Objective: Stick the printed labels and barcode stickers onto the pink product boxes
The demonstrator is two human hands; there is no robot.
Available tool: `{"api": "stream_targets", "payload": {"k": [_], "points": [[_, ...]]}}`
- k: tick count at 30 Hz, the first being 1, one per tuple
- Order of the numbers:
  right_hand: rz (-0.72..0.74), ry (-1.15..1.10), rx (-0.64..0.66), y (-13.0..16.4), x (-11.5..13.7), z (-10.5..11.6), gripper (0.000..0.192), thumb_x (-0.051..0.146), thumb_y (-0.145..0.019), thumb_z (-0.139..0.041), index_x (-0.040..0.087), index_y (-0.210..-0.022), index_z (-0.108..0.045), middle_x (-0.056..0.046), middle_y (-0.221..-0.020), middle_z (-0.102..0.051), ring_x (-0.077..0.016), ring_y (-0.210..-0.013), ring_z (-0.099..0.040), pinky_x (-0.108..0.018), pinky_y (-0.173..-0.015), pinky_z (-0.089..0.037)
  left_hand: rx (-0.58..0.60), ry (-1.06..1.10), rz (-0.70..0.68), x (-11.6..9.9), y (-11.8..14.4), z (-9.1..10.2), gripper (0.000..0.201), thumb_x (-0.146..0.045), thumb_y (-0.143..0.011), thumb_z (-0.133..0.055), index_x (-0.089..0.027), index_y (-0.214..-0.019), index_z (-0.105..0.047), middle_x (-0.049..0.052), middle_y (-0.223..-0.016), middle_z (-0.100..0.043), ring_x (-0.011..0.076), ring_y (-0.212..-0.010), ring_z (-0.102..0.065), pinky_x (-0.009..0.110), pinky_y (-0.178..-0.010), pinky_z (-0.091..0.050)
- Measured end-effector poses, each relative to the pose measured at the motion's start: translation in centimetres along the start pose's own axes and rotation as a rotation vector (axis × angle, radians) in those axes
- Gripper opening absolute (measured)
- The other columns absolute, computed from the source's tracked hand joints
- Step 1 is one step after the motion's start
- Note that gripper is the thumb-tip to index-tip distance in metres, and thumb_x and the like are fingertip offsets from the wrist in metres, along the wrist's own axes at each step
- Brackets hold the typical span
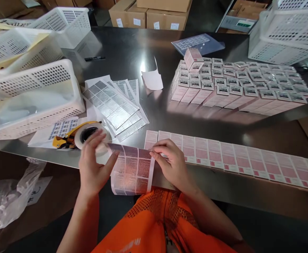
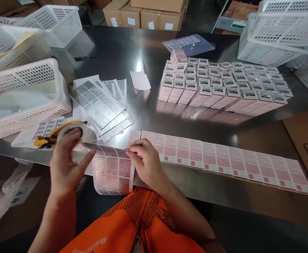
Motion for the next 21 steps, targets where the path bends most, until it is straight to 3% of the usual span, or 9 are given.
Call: {"api": "stream_targets", "payload": {"k": [2, 3, 5, 7, 9, 15, 21], "points": [[0.002, -0.008, 0.011, 0.1, 0.1, 0.0, 0.012, 0.014, -0.092, -0.064, 0.021, -0.085, -0.07, -0.003, -0.089, -0.063, -0.0136, -0.082, -0.064, -0.025, -0.069, -0.055, -0.005, -0.255, -0.28, -3.2, -0.3, -0.2, 0.054, -0.015, -0.08, -0.074, -0.02, -0.131, -0.056, 0.018, -0.147, -0.051, 0.0393, -0.147, -0.032, 0.059, -0.116, -0.031], [0.009, -0.016, 0.015, 0.1, 0.2, -0.1, 0.011, 0.014, -0.092, -0.064, 0.021, -0.086, -0.071, -0.003, -0.089, -0.063, -0.0134, -0.081, -0.064, -0.025, -0.069, -0.055, 0.058, -0.329, -0.389, -4.5, -0.3, -0.9, 0.051, -0.013, -0.081, -0.072, -0.02, -0.129, -0.057, 0.017, -0.145, -0.053, 0.0397, -0.146, -0.032, 0.062, -0.117, -0.026], [0.026, -0.022, -0.002, 0.3, 0.4, 0.0, 0.01, 0.014, -0.09, -0.066, 0.021, -0.088, -0.072, -0.003, -0.089, -0.064, -0.0134, -0.082, -0.065, -0.025, -0.069, -0.056, 0.241, -0.351, -0.498, -6.1, -0.5, -2.3, 0.036, -0.01, -0.086, -0.065, -0.02, -0.12, -0.062, 0.013, -0.124, -0.068, 0.0338, -0.128, -0.056, 0.059, -0.113, -0.033], [0.028, -0.019, -0.044, 0.5, 0.5, 0.2, 0.012, 0.014, -0.089, -0.068, 0.022, -0.095, -0.074, -0.003, -0.091, -0.065, -0.0136, -0.083, -0.066, -0.024, -0.068, -0.057, 0.361, -0.306, -0.496, -6.6, -0.7, -3.2, 0.02, -0.009, -0.089, -0.059, -0.018, -0.106, -0.065, 0.007, -0.096, -0.074, 0.025, -0.094, -0.069, 0.049, -0.098, -0.048], [0.026, -0.022, -0.082, 0.7, 0.6, 0.4, 0.018, 0.014, -0.089, -0.069, 0.024, -0.103, -0.074, -0.003, -0.091, -0.068, -0.0132, -0.081, -0.067, -0.023, -0.065, -0.058, 0.386, -0.277, -0.456, -6.6, -1.1, -3.6, 0.013, -0.01, -0.091, -0.056, -0.017, -0.097, -0.065, 0.005, -0.083, -0.073, 0.0224, -0.077, -0.068, 0.042, -0.08, -0.052], [0.08, 0.082, -0.219, 1.2, 1.6, 1.2, 0.017, 0.011, -0.087, -0.069, 0.024, -0.097, -0.076, -0.004, -0.09, -0.068, -0.0148, -0.083, -0.068, -0.028, -0.071, -0.059, 0.4, -0.267, -0.416, -6.7, -1.2, -4.0, 0.016, -0.01, -0.088, -0.056, -0.017, -0.097, -0.066, 0.005, -0.082, -0.072, 0.0237, -0.076, -0.068, 0.039, -0.072, -0.048], [0.041, 0.066, -0.254, 1.2, 1.9, 1.5, 0.017, 0.009, -0.085, -0.071, 0.024, -0.091, -0.075, 0.0, -0.086, -0.077, -0.0145, -0.078, -0.071, -0.027, -0.069, -0.06, 0.415, -0.266, -0.367, -7.2, -1.1, -3.9, 0.015, -0.013, -0.091, -0.053, -0.017, -0.096, -0.067, 0.005, -0.082, -0.073, 0.0226, -0.073, -0.067, 0.038, -0.069, -0.046]]}}
Point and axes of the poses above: each hand's wrist, its own y-axis away from the middle knuckle, its own z-axis out of the back of the hand, x = y × z, the point moved 7 cm from there along -y, towards the middle knuckle
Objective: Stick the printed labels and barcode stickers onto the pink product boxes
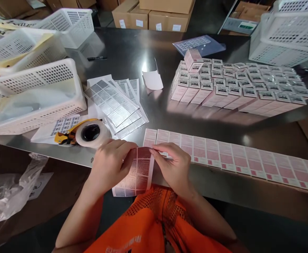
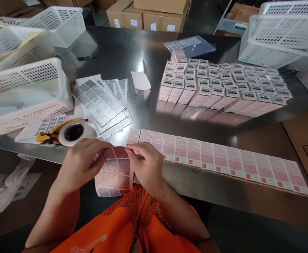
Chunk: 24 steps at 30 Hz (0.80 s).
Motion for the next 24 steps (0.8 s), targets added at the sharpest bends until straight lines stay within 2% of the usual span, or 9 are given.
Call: {"api": "stream_targets", "payload": {"k": [8, 15, 18, 21, 24], "points": [[0.0, -0.043, -0.121, 0.7, -0.3, 0.1, 0.018, 0.009, -0.082, -0.073, 0.025, -0.089, -0.075, -0.001, -0.086, -0.078, -0.017, -0.078, -0.073, -0.03, -0.071, -0.061, -0.004, 0.038, 0.033, -0.1, -0.1, 0.3, 0.016, -0.017, -0.092, -0.053, -0.017, -0.095, -0.068, 0.004, -0.08, -0.072, 0.0206, -0.07, -0.065, 0.036, -0.067, -0.046], [-0.039, -0.049, -0.148, 0.9, -0.4, 0.2, 0.013, 0.014, -0.084, -0.071, 0.026, -0.082, -0.073, -0.002, -0.083, -0.077, -0.019, -0.078, -0.074, -0.034, -0.07, -0.062, 0.015, 0.106, 0.022, -0.5, -0.2, 0.4, 0.014, -0.015, -0.091, -0.054, -0.017, -0.095, -0.067, 0.003, -0.079, -0.071, 0.0178, -0.068, -0.063, 0.033, -0.067, -0.046], [-0.122, -0.108, -0.121, 0.9, -1.1, 0.2, 0.009, 0.016, -0.084, -0.073, 0.024, -0.08, -0.07, -0.001, -0.08, -0.074, -0.0173, -0.077, -0.072, -0.031, -0.069, -0.06, 0.023, 0.108, 0.025, -0.5, -0.3, 0.5, 0.014, -0.015, -0.092, -0.053, -0.017, -0.096, -0.067, 0.004, -0.079, -0.071, 0.0178, -0.067, -0.063, 0.034, -0.067, -0.045], [-0.209, -0.138, -0.016, 0.7, -1.9, -0.1, 0.013, 0.018, -0.084, -0.074, 0.025, -0.095, -0.072, 0.0, -0.083, -0.073, -0.0155, -0.079, -0.07, -0.029, -0.071, -0.059, 0.043, 0.106, 0.028, -0.5, -0.3, 0.3, 0.015, -0.016, -0.093, -0.052, -0.018, -0.095, -0.067, 0.003, -0.079, -0.071, 0.0181, -0.068, -0.062, 0.034, -0.067, -0.044], [-0.206, -0.165, 0.074, 0.4, -2.0, -0.4, 0.011, 0.017, -0.084, -0.073, 0.024, -0.092, -0.074, -0.001, -0.087, -0.073, -0.0145, -0.081, -0.068, -0.028, -0.072, -0.057, 0.062, 0.111, 0.039, -0.3, -0.1, 0.1, 0.016, -0.016, -0.093, -0.052, -0.019, -0.096, -0.067, 0.003, -0.08, -0.071, 0.0179, -0.069, -0.062, 0.034, -0.068, -0.044]]}}
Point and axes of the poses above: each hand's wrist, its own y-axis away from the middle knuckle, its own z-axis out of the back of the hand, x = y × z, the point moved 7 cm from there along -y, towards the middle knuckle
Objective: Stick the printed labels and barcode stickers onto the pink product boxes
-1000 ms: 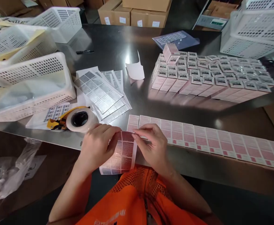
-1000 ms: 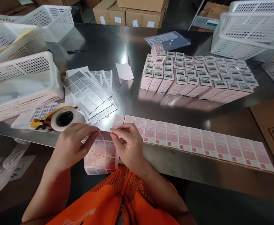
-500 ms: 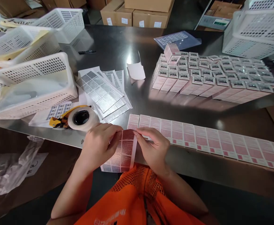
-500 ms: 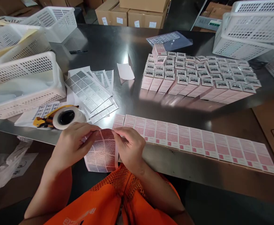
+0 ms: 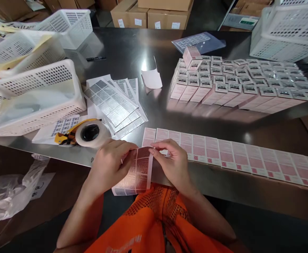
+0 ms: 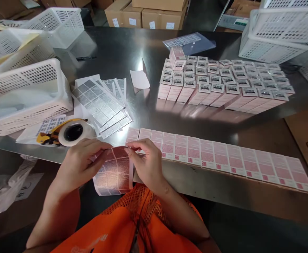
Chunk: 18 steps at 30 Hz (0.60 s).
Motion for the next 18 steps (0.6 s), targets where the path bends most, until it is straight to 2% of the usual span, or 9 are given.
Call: {"api": "stream_targets", "payload": {"k": [2, 7, 11, 15, 18], "points": [[-0.003, -0.005, 0.016, -0.2, 0.0, 0.1, 0.007, 0.017, -0.083, -0.074, 0.024, -0.086, -0.073, -0.001, -0.088, -0.073, -0.0146, -0.08, -0.068, -0.028, -0.071, -0.057, 0.0, 0.009, 0.01, 0.2, 0.1, 0.0, 0.016, -0.017, -0.093, -0.052, -0.019, -0.097, -0.067, 0.002, -0.08, -0.071, 0.0174, -0.069, -0.062, 0.034, -0.068, -0.044], [-0.068, -0.005, 0.059, -0.3, -0.5, 0.1, 0.005, 0.019, -0.084, -0.074, 0.024, -0.085, -0.074, 0.0, -0.083, -0.076, -0.0166, -0.079, -0.071, -0.028, -0.068, -0.058, 0.012, 0.032, 0.013, 0.3, 0.2, -0.1, 0.014, -0.018, -0.094, -0.054, -0.02, -0.096, -0.067, 0.001, -0.077, -0.069, 0.016, -0.068, -0.061, 0.032, -0.067, -0.043], [-0.071, -0.003, 0.073, -0.3, -0.6, 0.1, 0.007, 0.017, -0.085, -0.072, 0.025, -0.085, -0.074, 0.0, -0.086, -0.077, -0.0165, -0.08, -0.073, -0.026, -0.068, -0.059, 0.03, 0.07, 0.019, 0.4, 0.2, -0.3, 0.014, -0.02, -0.095, -0.054, -0.02, -0.098, -0.067, 0.001, -0.078, -0.069, 0.0157, -0.07, -0.062, 0.032, -0.068, -0.044], [0.009, 0.097, -0.014, -0.2, -0.4, 0.2, 0.005, 0.023, -0.086, -0.073, 0.026, -0.091, -0.074, 0.0, -0.088, -0.078, -0.0179, -0.079, -0.072, -0.031, -0.071, -0.06, 0.007, 0.088, 0.034, 0.4, 0.0, -0.1, 0.014, -0.019, -0.094, -0.054, -0.019, -0.095, -0.068, 0.001, -0.075, -0.067, 0.0147, -0.067, -0.061, 0.03, -0.065, -0.043], [0.154, 0.208, -0.117, 0.2, 0.4, 0.2, 0.007, 0.022, -0.088, -0.071, 0.027, -0.093, -0.074, -0.001, -0.089, -0.078, -0.0192, -0.081, -0.072, -0.036, -0.075, -0.059, -0.014, 0.116, 0.057, 0.4, 0.0, 0.3, 0.012, -0.018, -0.092, -0.056, -0.018, -0.093, -0.068, -0.001, -0.07, -0.065, 0.0134, -0.064, -0.058, 0.027, -0.061, -0.042]]}}
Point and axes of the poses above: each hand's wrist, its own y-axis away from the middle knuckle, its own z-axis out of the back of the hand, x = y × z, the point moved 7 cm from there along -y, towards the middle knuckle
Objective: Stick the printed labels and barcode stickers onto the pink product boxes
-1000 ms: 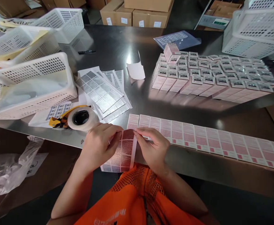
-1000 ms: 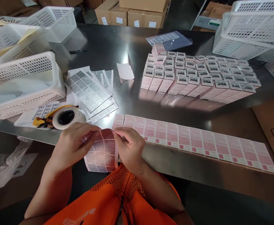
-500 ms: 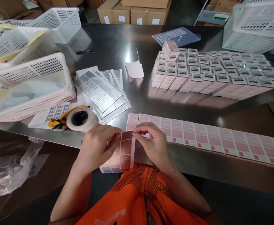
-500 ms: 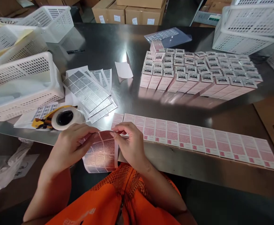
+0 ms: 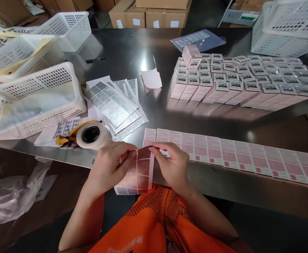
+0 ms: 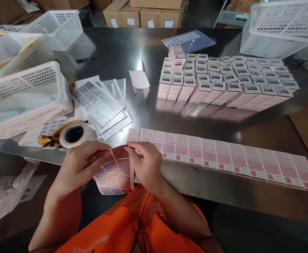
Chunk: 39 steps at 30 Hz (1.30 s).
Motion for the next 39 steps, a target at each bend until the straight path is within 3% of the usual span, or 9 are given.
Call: {"api": "stream_targets", "payload": {"k": [5, 9, 14, 20, 28, 32, 36, 39], "points": [[0.257, 0.161, -0.138, 0.8, 1.9, 0.0, 0.029, 0.013, -0.085, -0.072, 0.032, -0.107, -0.074, -0.002, -0.094, -0.079, -0.0222, -0.083, -0.071, -0.04, -0.075, -0.056, 0.013, 0.081, 0.082, 0.5, 0.1, 0.1, 0.01, -0.02, -0.09, -0.059, -0.018, -0.09, -0.069, -0.002, -0.069, -0.066, 0.0122, -0.061, -0.057, 0.025, -0.059, -0.042], [0.354, 0.263, -0.14, 1.4, 2.7, -0.5, 0.041, 0.009, -0.086, -0.069, 0.033, -0.118, -0.07, -0.001, -0.098, -0.079, -0.0222, -0.08, -0.073, -0.039, -0.07, -0.055, 0.001, 0.108, 0.137, 0.9, 0.1, 0.0, 0.014, -0.021, -0.091, -0.056, -0.019, -0.089, -0.07, 0.0, -0.074, -0.07, 0.0131, -0.063, -0.061, 0.026, -0.059, -0.044], [0.341, 0.276, -0.066, 2.1, 2.4, -1.6, 0.041, 0.01, -0.087, -0.067, 0.03, -0.124, -0.066, -0.005, -0.113, -0.076, -0.0237, -0.095, -0.075, -0.039, -0.075, -0.056, -0.013, 0.131, 0.182, 1.3, 0.0, 0.1, 0.016, -0.023, -0.09, -0.056, -0.018, -0.088, -0.071, 0.001, -0.075, -0.072, 0.0141, -0.063, -0.063, 0.026, -0.059, -0.046], [0.26, 0.21, -0.062, 2.0, 1.8, -1.6, 0.021, 0.011, -0.087, -0.068, 0.028, -0.099, -0.068, -0.003, -0.112, -0.077, -0.0223, -0.097, -0.074, -0.038, -0.078, -0.055, 0.001, 0.165, 0.193, 1.2, -0.2, 0.1, 0.016, -0.023, -0.09, -0.057, -0.018, -0.087, -0.072, 0.0, -0.073, -0.07, 0.0135, -0.062, -0.061, 0.025, -0.058, -0.045], [0.521, 0.295, 0.198, 2.2, 2.4, -2.2, 0.013, 0.015, -0.092, -0.063, 0.026, -0.088, -0.068, -0.008, -0.128, -0.07, -0.0249, -0.116, -0.066, -0.039, -0.085, -0.055, 0.069, 0.185, 0.253, 3.8, -0.6, 0.3, 0.018, -0.025, -0.088, -0.055, -0.02, -0.084, -0.072, -0.001, -0.07, -0.07, 0.0145, -0.063, -0.063, 0.024, -0.057, -0.045], [0.655, 0.203, 0.321, 3.2, 4.0, -0.6, 0.012, 0.022, -0.092, -0.065, 0.028, -0.083, -0.069, 0.001, -0.11, -0.076, -0.0204, -0.112, -0.065, -0.037, -0.093, -0.053, 0.155, 0.121, 0.27, 6.6, -0.8, -0.1, 0.02, -0.029, -0.087, -0.056, -0.021, -0.092, -0.074, 0.001, -0.078, -0.074, 0.0172, -0.069, -0.067, 0.024, -0.06, -0.047], [0.527, -0.215, 0.477, 2.2, 5.3, 1.8, 0.013, 0.026, -0.097, -0.059, 0.027, -0.088, -0.068, 0.002, -0.095, -0.078, -0.017, -0.101, -0.068, -0.035, -0.089, -0.055, 0.325, 0.083, 0.221, 7.8, -1.4, -1.4, 0.024, -0.026, -0.087, -0.051, -0.019, -0.089, -0.073, 0.001, -0.071, -0.072, 0.0158, -0.063, -0.064, 0.024, -0.058, -0.045], [0.285, -0.404, 0.372, -0.5, 3.8, 3.4, 0.004, 0.026, -0.088, -0.072, 0.025, -0.088, -0.068, 0.0, -0.083, -0.076, -0.0173, -0.082, -0.07, -0.034, -0.077, -0.057, 0.315, -0.006, 0.116, 7.4, -1.7, -2.4, 0.023, -0.015, -0.078, -0.046, -0.017, -0.075, -0.069, 0.001, -0.067, -0.069, 0.0144, -0.062, -0.062, 0.024, -0.059, -0.043]]}}
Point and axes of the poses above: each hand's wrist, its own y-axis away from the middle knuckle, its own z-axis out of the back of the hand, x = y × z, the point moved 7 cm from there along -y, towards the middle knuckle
